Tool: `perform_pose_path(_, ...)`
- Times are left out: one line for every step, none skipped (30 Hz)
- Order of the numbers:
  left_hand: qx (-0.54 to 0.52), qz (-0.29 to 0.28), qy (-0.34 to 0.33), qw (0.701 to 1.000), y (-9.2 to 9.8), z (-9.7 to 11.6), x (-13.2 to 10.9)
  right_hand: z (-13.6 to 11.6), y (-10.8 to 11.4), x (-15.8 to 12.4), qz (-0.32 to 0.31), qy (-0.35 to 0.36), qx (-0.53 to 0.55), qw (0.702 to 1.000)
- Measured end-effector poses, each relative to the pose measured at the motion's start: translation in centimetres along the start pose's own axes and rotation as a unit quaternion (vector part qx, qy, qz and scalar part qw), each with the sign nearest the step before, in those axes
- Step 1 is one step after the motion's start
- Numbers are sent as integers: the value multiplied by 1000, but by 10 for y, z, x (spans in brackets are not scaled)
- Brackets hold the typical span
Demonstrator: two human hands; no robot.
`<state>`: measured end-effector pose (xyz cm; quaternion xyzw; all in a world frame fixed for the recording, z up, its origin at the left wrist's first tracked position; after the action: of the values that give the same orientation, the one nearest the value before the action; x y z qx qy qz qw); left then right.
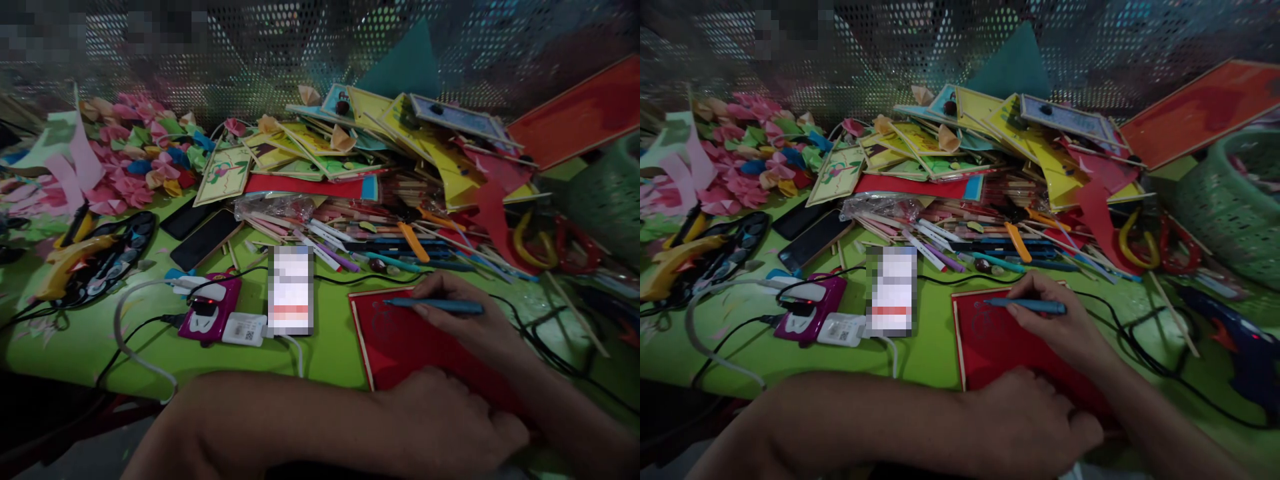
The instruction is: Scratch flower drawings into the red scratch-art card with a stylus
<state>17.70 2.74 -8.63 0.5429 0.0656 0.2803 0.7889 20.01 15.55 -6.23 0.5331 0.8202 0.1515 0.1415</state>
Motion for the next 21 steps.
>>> perform_pose_path(-2,3,0,1000,0,0,0,0,-1,0,-5,-1,-1,1000)
perform_pose_path(-2,5,1,1000,0,-1,-1,1,-1,0,-9,-4,-1,1000)
perform_pose_path(-4,3,1,1000,0,-1,-1,2,-2,0,-10,-6,-2,1000)
perform_pose_path(-4,-3,0,1000,0,0,-1,3,-2,0,-10,-9,-4,1000)
perform_pose_path(-3,-9,0,1000,0,0,-1,3,-2,-1,-8,-11,-6,1000)
perform_pose_path(1,-11,0,1000,1,0,-1,4,-3,-1,-8,-13,-7,1000)
perform_pose_path(5,-12,2,1000,2,0,-1,4,-3,-1,-7,-13,-9,1000)
perform_pose_path(7,-14,4,1000,2,0,0,3,-3,-1,-7,-12,-9,1000)
perform_pose_path(5,-16,4,1000,2,0,0,3,-3,-1,-7,-12,-9,1000)
perform_pose_path(3,-16,3,1000,3,0,0,2,-3,-1,-8,-13,-9,1000)
perform_pose_path(0,-15,2,1000,3,0,1,2,-3,-1,-9,-15,-9,1000)
perform_pose_path(-2,-15,2,1000,3,0,1,2,-4,-1,-9,-17,-9,1000)
perform_pose_path(-2,-14,3,1000,3,0,1,2,-4,-2,-9,-19,-10,1000)
perform_pose_path(-1,-13,4,1000,3,0,1,3,-3,-2,-9,-20,-13,1000)
perform_pose_path(1,-14,4,1000,2,0,1,3,-3,-2,-10,-20,-17,1000)
perform_pose_path(3,-15,4,1000,2,0,0,4,-3,-2,-11,-19,-22,1000)
perform_pose_path(5,-15,4,1000,2,0,0,4,-4,-2,-12,-18,-26,999)
perform_pose_path(10,-11,5,1000,3,0,0,5,-4,-2,-13,-16,-30,999)
perform_pose_path(14,-9,6,1000,3,0,-1,5,-4,-2,-12,-14,-32,999)
perform_pose_path(15,-8,7,1000,3,0,-1,6,-4,-2,-11,-12,-33,999)
perform_pose_path(15,-7,9,1000,4,0,-1,6,-4,-2,-10,-11,-33,999)
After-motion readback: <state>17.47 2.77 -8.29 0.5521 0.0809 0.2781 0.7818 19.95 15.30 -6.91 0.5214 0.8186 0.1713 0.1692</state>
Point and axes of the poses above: each hand's wrist, its own x-axis towards the middle knuckle, its own y-axis out of the back of the hand, z = x × y, the point moved 7 cm from there along x, towards the middle knuckle, and after that the axes turned 2 degrees about x, right-handed, at the moved point
